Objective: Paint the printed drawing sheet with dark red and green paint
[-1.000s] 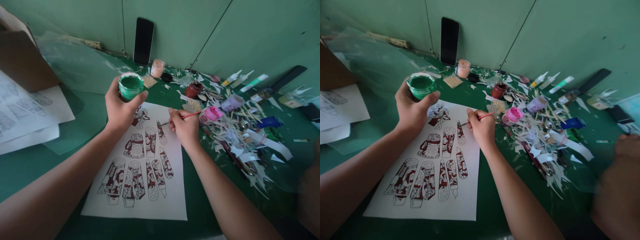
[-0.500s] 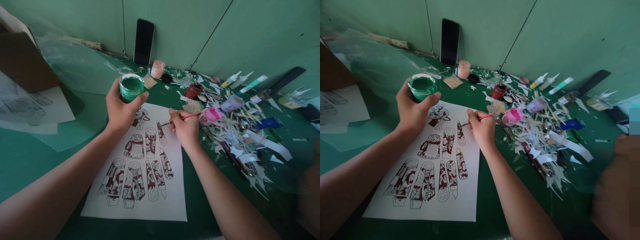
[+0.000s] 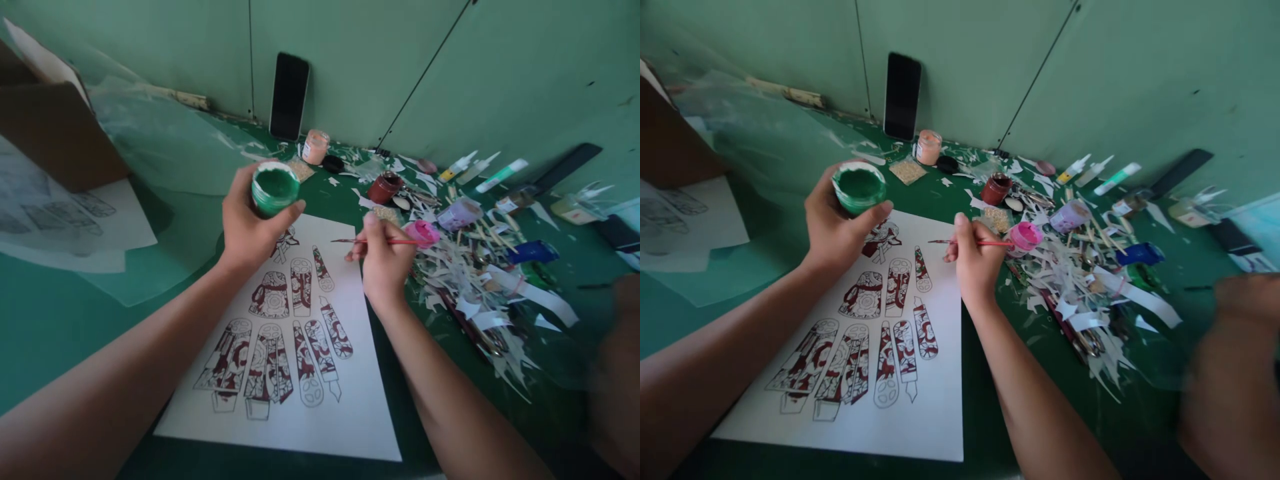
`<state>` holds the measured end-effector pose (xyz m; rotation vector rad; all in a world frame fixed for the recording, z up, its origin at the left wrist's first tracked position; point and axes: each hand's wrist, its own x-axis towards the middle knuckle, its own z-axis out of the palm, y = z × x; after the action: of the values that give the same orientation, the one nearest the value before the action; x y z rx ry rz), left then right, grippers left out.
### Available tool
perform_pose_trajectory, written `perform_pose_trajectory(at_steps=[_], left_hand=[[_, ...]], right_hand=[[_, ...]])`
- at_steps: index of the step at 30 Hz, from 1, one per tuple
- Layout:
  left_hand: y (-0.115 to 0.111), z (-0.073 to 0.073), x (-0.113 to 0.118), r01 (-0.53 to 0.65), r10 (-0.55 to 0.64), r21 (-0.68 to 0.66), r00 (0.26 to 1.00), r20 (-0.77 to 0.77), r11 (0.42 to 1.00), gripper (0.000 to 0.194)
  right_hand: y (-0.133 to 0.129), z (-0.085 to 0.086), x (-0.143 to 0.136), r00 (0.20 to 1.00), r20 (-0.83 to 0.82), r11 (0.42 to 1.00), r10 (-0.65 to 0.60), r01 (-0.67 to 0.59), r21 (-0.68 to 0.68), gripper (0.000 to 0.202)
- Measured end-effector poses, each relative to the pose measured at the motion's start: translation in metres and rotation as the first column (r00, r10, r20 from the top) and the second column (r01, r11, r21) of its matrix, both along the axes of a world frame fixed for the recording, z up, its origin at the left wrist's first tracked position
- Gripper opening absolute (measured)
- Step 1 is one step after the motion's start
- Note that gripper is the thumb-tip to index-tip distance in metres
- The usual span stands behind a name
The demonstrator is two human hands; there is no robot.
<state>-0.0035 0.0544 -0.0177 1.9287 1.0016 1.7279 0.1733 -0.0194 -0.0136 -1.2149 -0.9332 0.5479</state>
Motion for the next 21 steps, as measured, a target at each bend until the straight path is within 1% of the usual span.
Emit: perform_pose_trajectory(at_steps=[2,4,7,9,14,16,18,21], left_hand=[[-0.007,0.005,0.001,0.059,-0.054,0.054,0.995,-0.086,0.997,0.05],[-0.014,0.009,0.002,0.146,-0.129,0.089,0.975,-0.179,0.985,0.051],[-0.021,0.011,0.003,0.259,-0.221,0.107,0.934,-0.28,0.96,0.053],[-0.022,0.011,0.003,0.299,-0.251,0.106,0.913,-0.322,0.948,0.055],[-0.022,0.01,0.002,0.343,-0.279,0.113,0.883,-0.377,0.933,0.059],[-0.023,0.011,0.002,0.35,-0.285,0.111,0.879,-0.381,0.93,0.059],[-0.023,0.011,0.001,0.348,-0.283,0.112,0.881,-0.38,0.931,0.058],[-0.024,0.011,0.001,0.334,-0.272,0.109,0.886,-0.376,0.936,0.058]], right_hand=[[-0.007,0.008,-0.001,0.999,-0.053,0.995,-0.012,0.017,0.099,0.039],[-0.017,0.016,-0.003,0.998,-0.053,0.989,-0.02,0.027,0.144,0.041],[-0.029,0.024,-0.006,0.996,0.082,0.986,-0.045,0.031,0.162,0.045],[-0.033,0.024,-0.008,0.989,0.147,0.99,-0.02,-0.001,0.142,0.043],[-0.031,0.019,-0.009,0.961,0.264,0.991,0.081,-0.106,0.08,0.033],[-0.031,0.018,-0.01,0.948,0.302,0.988,0.103,-0.133,0.08,0.031],[-0.031,0.018,-0.011,0.957,0.276,0.987,0.089,-0.123,0.106,0.031],[-0.031,0.019,-0.011,0.981,0.183,0.988,0.059,-0.083,0.129,0.032]])
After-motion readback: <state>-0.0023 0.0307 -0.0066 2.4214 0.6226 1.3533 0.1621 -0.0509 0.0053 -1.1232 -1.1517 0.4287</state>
